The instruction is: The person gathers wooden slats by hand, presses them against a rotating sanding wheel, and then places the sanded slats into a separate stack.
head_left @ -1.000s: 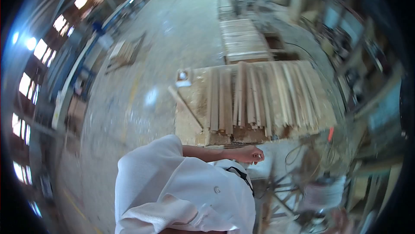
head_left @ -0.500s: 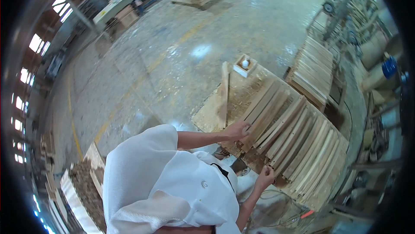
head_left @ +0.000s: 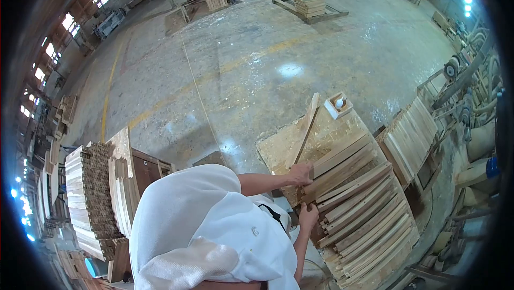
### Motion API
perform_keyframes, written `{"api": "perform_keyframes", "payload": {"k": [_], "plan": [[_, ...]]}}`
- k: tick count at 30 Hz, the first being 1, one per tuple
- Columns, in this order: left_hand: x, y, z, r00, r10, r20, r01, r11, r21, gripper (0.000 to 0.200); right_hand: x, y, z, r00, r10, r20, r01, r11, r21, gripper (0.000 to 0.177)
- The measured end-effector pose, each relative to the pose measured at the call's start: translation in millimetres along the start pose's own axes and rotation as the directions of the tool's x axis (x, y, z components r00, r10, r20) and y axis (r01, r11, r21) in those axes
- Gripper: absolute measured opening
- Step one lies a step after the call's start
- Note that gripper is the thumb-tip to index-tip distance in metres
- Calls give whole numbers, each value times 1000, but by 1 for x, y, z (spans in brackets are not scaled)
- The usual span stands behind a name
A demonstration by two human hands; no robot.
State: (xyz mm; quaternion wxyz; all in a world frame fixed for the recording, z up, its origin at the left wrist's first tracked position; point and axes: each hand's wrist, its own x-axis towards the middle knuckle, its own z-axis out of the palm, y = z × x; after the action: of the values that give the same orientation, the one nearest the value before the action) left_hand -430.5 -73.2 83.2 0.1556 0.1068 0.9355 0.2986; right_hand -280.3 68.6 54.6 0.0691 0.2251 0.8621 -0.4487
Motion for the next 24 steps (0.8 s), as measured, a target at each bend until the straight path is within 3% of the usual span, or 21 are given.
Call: {"api": "perform_keyframes", "payload": {"k": [2, 4, 5, 6, 7, 8, 10, 12, 15, 16, 18, 19, 20, 21, 22, 24], "plan": [[9, -2, -15, 1000, -5, 22, 6, 1000, -28, 62, -17, -63, -23, 976, 196, -90, -212, 949, -233, 56], [20, -12, -30, 990, 25, 141, -4, 989, -147, 58, -6, -77, -18, 969, 189, -158, -220, 954, -204, 54], [24, -18, -37, 988, 35, 152, -12, 988, -152, 58, 1, -87, -12, 981, 122, -152, -120, 992, 27, 52], [25, -25, -43, 960, 69, 272, 28, 941, -338, 56, 3, -107, -10, 986, 54, -158, -13, 969, 249, 51], [27, -30, -48, 920, 125, 372, 89, 858, -507, 55, 8, -128, -11, 996, 79, -52, -55, 927, 371, 54], [25, -32, -55, 918, 132, 373, 88, 851, -518, 55, 18, -130, -4, 995, 82, -56, -56, 932, 359, 54], [14, -38, -66, 838, 153, 523, 287, 693, -661, 56, 44, -128, 20, 990, 135, 35, -126, 763, 634, 58], [12, -52, -66, 800, 140, 584, 337, 700, -629, 56, 62, -131, 34, 991, 128, -36, -85, 821, 564, 61], [3, -70, -70, 719, 232, 655, 503, 475, -722, 68, 67, -140, 47, 993, 100, -56, -64, 890, 452, 59], [7, -72, -72, 713, 237, 660, 507, 476, -719, 68, 66, -143, 50, 991, 114, -69, -71, 889, 453, 55], [3, -61, -88, 648, 54, 760, 740, 190, -645, 70, 62, -147, 54, 987, 140, -80, -91, 892, 443, 51], [9, -67, -79, 643, 58, 764, 746, 180, -641, 70, 61, -147, 56, 984, 168, -62, -104, 818, 566, 47], [21, -77, -61, 715, 29, 698, 653, 329, -683, 74, 60, -147, 59, 981, 189, -40, -112, 727, 677, 43], [27, -82, -55, 786, 14, 618, 540, 473, -697, 77, 61, -145, 64, 982, 185, -35, -115, 734, 670, 43], [29, -86, -47, 791, 13, 611, 537, 464, -705, 77, 62, -143, 68, 973, 224, -63, -117, 704, 701, 37], [27, -83, -41, 886, 70, 457, 352, 540, -765, 72, 68, -153, 64, 962, 257, -90, -113, 677, 727, 32]]}}
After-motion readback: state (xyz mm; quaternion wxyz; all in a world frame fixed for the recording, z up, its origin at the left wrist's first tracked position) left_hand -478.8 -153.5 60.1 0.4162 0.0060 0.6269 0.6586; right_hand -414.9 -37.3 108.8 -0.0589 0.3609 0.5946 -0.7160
